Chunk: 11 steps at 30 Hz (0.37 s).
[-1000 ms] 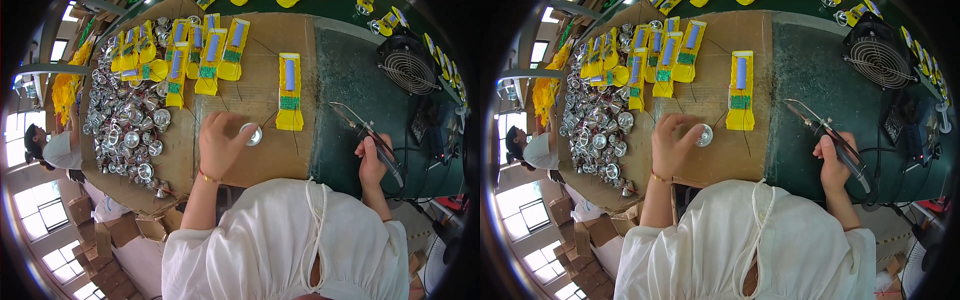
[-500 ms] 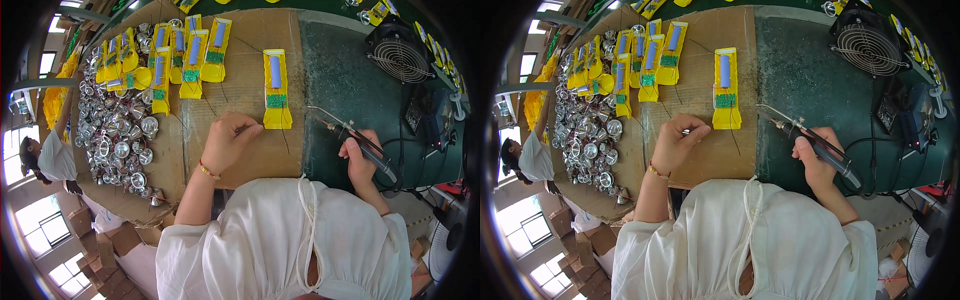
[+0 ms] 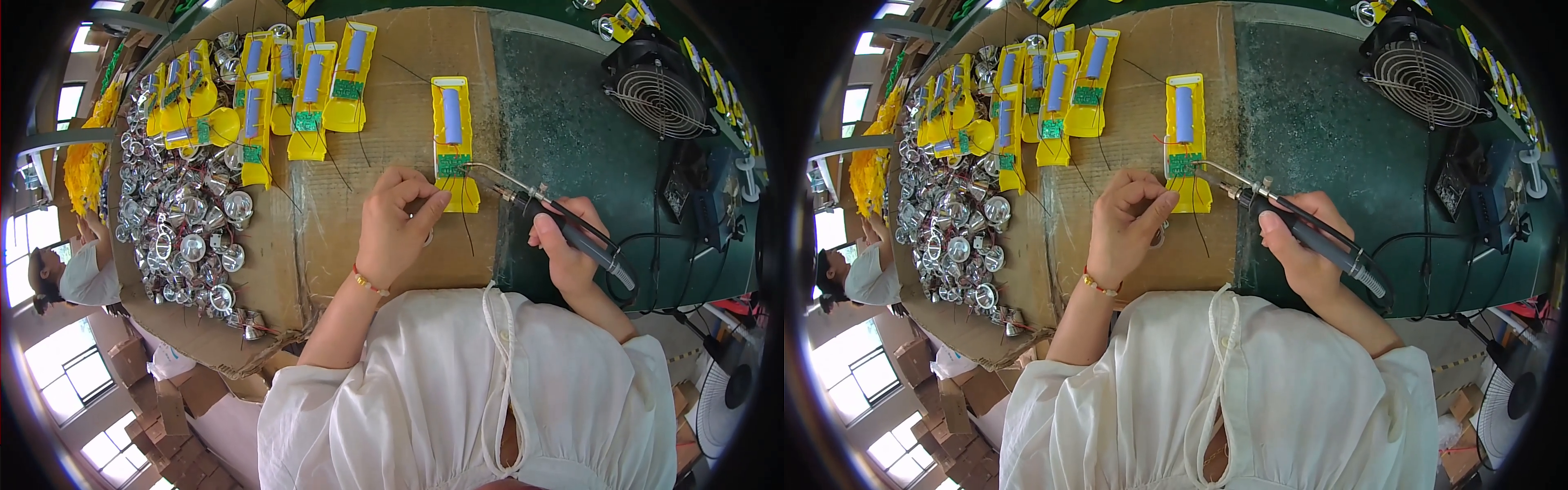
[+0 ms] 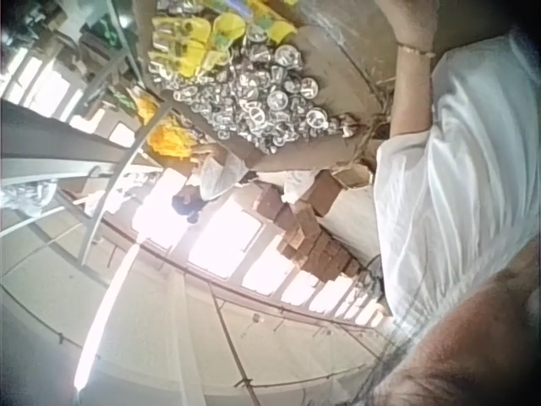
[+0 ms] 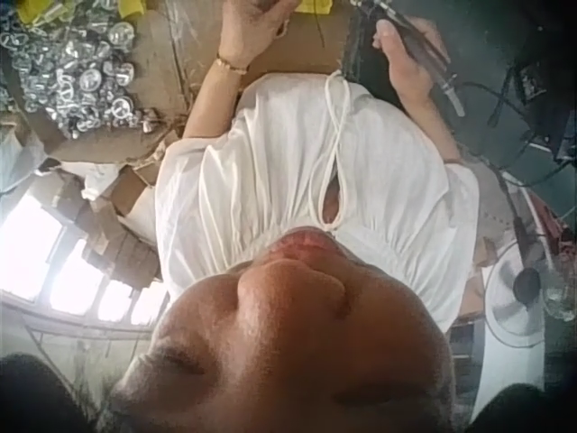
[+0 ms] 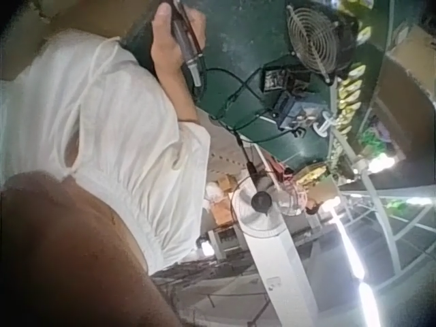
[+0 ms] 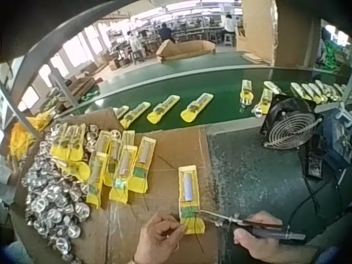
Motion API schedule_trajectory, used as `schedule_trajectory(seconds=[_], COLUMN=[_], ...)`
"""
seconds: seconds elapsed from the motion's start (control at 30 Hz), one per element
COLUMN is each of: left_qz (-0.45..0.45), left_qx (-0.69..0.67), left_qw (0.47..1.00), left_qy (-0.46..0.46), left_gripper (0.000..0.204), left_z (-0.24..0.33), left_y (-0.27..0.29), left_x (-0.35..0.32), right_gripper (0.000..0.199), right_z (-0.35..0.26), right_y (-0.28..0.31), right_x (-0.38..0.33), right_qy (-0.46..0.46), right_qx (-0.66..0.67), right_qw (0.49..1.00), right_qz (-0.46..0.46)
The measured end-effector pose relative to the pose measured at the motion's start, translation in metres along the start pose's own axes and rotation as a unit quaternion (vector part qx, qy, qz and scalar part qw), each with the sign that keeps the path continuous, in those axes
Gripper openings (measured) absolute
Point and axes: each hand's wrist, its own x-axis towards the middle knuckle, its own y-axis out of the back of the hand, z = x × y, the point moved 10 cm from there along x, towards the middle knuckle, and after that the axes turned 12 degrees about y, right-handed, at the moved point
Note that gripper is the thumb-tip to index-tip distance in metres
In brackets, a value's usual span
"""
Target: Soldering wires to electronic components on a light assembly line.
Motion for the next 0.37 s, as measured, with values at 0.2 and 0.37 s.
schedule_trajectory(seconds=[0.2, 0.37], left_qz=[-0.001, 0.0], left_qx=[0.022, 0.019], left_qw=[1.0, 1.0], left_qy=[0.007, 0.011], left_gripper=[0.011, 0.011], left_z=[-0.0019, -0.0046], left_y=[-0.0001, -0.0007], left_x=[0.0017, 0.0019], right_gripper=[0.017, 0.017], right_z=[0.0018, 0.0079], right_y=[-0.0027, -0.0013], right_x=[-0.0008, -0.0036], right_qy=[-0.012, -0.006], right_qx=[0.007, -0.012], right_qw=[1.0, 1.0], right_qz=[-0.004, -0.014])
